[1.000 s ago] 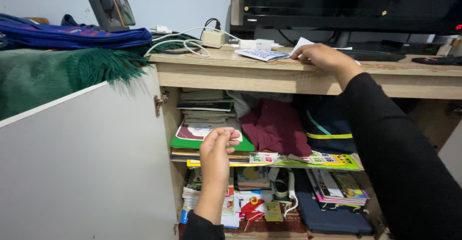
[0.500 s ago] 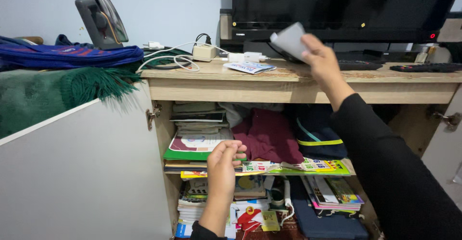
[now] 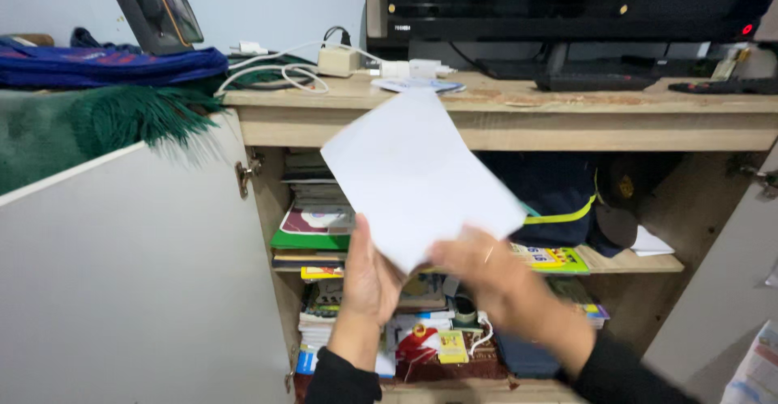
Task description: The person opens a cabinet and retrieves several items of clothing. They fold a green patterned cloth, a lime green cloth, a grey sweatshirt, and a maroon sweatshirt one by one, placing each folded item back onto the cabinet shelf. Finally, they close the cabinet doors.
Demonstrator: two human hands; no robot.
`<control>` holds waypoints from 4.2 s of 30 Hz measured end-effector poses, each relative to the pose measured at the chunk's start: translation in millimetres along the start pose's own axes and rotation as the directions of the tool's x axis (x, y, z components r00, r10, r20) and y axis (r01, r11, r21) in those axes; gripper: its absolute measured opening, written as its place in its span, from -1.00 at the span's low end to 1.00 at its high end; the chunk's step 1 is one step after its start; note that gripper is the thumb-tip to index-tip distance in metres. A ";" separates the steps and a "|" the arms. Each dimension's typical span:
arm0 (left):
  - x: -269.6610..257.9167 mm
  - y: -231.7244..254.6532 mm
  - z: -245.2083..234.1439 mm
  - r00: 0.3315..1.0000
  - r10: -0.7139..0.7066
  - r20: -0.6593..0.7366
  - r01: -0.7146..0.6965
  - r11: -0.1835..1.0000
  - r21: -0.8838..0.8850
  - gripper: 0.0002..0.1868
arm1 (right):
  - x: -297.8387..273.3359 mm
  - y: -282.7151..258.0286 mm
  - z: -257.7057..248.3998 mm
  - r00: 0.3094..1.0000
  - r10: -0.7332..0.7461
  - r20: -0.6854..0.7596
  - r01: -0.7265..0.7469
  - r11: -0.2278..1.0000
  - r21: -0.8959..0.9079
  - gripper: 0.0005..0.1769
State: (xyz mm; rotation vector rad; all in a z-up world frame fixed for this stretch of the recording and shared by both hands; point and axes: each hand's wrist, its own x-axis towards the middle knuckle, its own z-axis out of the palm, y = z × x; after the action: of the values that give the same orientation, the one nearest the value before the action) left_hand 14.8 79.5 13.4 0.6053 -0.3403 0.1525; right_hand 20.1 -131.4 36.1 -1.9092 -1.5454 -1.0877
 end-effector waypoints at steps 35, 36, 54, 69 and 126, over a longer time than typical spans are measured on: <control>30.1 14.5 -220.9 0.994 -0.017 -0.112 0.113 0.114 0.987 -0.65 | -305.7 167.3 363.2 -0.201 0.852 0.484 -0.251 -0.522 0.815 -0.68; 32.4 14.3 -220.8 0.995 -0.019 -0.094 0.096 0.129 0.987 -0.65 | -299.0 171.1 376.5 -0.238 0.838 0.491 -0.178 -0.534 0.826 -0.68; 40.4 26.9 -255.8 0.966 -0.108 -0.233 0.256 0.345 0.903 -0.68 | -262.8 243.1 437.6 -0.187 0.851 0.491 -0.241 -0.525 0.817 -0.47; 36.8 43.0 -287.5 0.950 0.001 -0.311 0.281 0.427 0.859 -0.80 | -141.0 112.3 566.5 -0.133 0.851 0.508 -0.214 -0.525 0.824 -0.60; -26.2 -7.3 16.2 0.924 0.273 0.267 -0.284 0.024 0.959 -0.60 | -114.1 82.4 -87.4 0.388 0.899 0.202 -0.799 0.219 0.559 -0.77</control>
State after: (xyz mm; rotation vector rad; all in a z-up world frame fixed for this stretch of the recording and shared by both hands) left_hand -12.2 63.1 12.7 1.9937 -0.3217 0.8542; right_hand 66.2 -287.9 6.9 -1.6912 -0.3571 -0.1607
